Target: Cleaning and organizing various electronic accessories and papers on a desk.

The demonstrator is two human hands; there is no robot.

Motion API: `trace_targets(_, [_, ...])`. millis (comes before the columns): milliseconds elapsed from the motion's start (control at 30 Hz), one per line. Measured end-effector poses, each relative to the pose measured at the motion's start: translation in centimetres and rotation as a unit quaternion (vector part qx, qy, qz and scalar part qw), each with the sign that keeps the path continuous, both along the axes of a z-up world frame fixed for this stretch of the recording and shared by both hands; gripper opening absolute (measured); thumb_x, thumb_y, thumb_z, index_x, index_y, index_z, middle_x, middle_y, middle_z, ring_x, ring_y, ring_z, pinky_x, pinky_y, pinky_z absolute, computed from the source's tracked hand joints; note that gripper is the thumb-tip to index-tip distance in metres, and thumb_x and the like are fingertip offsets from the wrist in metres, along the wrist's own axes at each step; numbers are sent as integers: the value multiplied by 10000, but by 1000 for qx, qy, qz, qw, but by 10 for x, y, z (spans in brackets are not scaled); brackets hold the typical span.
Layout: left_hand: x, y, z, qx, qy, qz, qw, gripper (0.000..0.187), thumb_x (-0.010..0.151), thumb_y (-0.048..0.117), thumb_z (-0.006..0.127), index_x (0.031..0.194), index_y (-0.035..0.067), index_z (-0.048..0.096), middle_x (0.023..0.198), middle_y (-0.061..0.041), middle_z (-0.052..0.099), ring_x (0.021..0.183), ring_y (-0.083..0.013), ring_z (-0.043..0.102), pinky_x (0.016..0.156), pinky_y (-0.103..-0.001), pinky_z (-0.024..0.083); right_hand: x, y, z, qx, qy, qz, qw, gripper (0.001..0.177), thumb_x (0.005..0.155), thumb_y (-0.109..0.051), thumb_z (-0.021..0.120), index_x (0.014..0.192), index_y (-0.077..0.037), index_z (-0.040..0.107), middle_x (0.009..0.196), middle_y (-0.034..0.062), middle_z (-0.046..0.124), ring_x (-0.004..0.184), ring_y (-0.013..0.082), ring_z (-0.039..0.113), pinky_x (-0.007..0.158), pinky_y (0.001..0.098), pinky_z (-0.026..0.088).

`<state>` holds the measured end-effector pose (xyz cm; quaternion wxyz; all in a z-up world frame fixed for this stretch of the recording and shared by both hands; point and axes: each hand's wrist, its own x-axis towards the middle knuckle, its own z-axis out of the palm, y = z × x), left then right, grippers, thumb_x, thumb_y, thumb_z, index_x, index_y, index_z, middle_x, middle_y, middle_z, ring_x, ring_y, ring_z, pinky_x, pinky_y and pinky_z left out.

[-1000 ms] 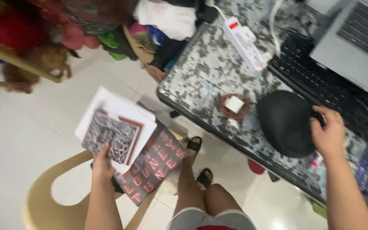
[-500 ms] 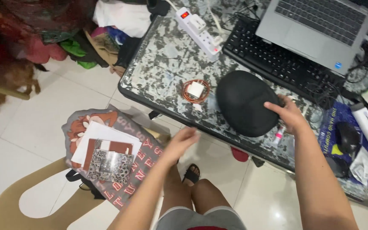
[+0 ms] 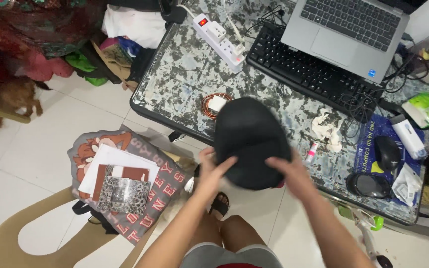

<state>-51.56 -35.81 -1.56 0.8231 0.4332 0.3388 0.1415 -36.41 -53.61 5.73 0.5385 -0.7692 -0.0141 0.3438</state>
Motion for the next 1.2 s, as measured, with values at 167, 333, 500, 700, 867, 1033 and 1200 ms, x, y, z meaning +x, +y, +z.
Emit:
trace_targets(167, [-113,53,-5,-81,98,105,986,890,741,191,796,1493,220,320,1431,-142,506,1248,-272,558,945,-460,488,-32,20,-15,9,-41,190,981,881,791,-346,826,1490,-70,366,1401,161,565,1266,269,596,1053,400,487])
trace_targets(333, [-249,121,-115,-95,166,293,937,928,840,111,790,1567,228,224,1525,-222,450,1302,-386,555,946,-566,536,36,-7,-41,-95,-273,201,936,409,905,-190,721,1310,-145,683,1136,102,689,1034,228,685,915,340,570])
trace_targets(500, [-310,176,-207,-158,264,506,806,827,845,177,771,1517,213,291,1404,-140,562,1225,-437,634,871,-680,523,161,-122,-156,78,-256,-183,946,354,1018,-105,672,1362,-118,589,1285,61,656,1144,180,644,1027,319,513])
trace_targets(700, [-348,204,-312,-277,331,441,787,640,940,402,717,1498,159,517,1457,-103,573,1194,-356,592,945,-659,510,170,-98,-151,-102,-246,-275,924,495,974,-240,691,1444,-191,544,1615,207,302,1453,380,354,1149,465,352])
trace_targets(867, [-309,191,-265,-215,425,433,765,664,876,324,750,1451,94,511,1422,-103,608,1177,-312,612,1024,-525,500,168,-63,-152,-272,-333,-196,881,561,930,-399,756,1450,-266,595,1588,320,262,1461,568,181,1150,628,219])
trace_targets(1033, [-219,204,-191,131,503,393,758,774,828,178,862,1458,29,436,1362,-260,522,1176,-400,556,999,-474,462,175,-80,-187,-326,-471,-80,816,480,874,-286,777,1331,-158,705,1503,313,463,1398,635,273,1140,644,258])
trace_targets(1200, [-96,240,-116,522,233,263,777,671,896,146,820,1433,-68,480,1428,-269,481,1360,-422,436,1183,-483,307,169,-86,-163,-187,-548,-21,815,257,956,-23,631,1198,-24,719,1331,276,661,1290,460,589,1198,483,419])
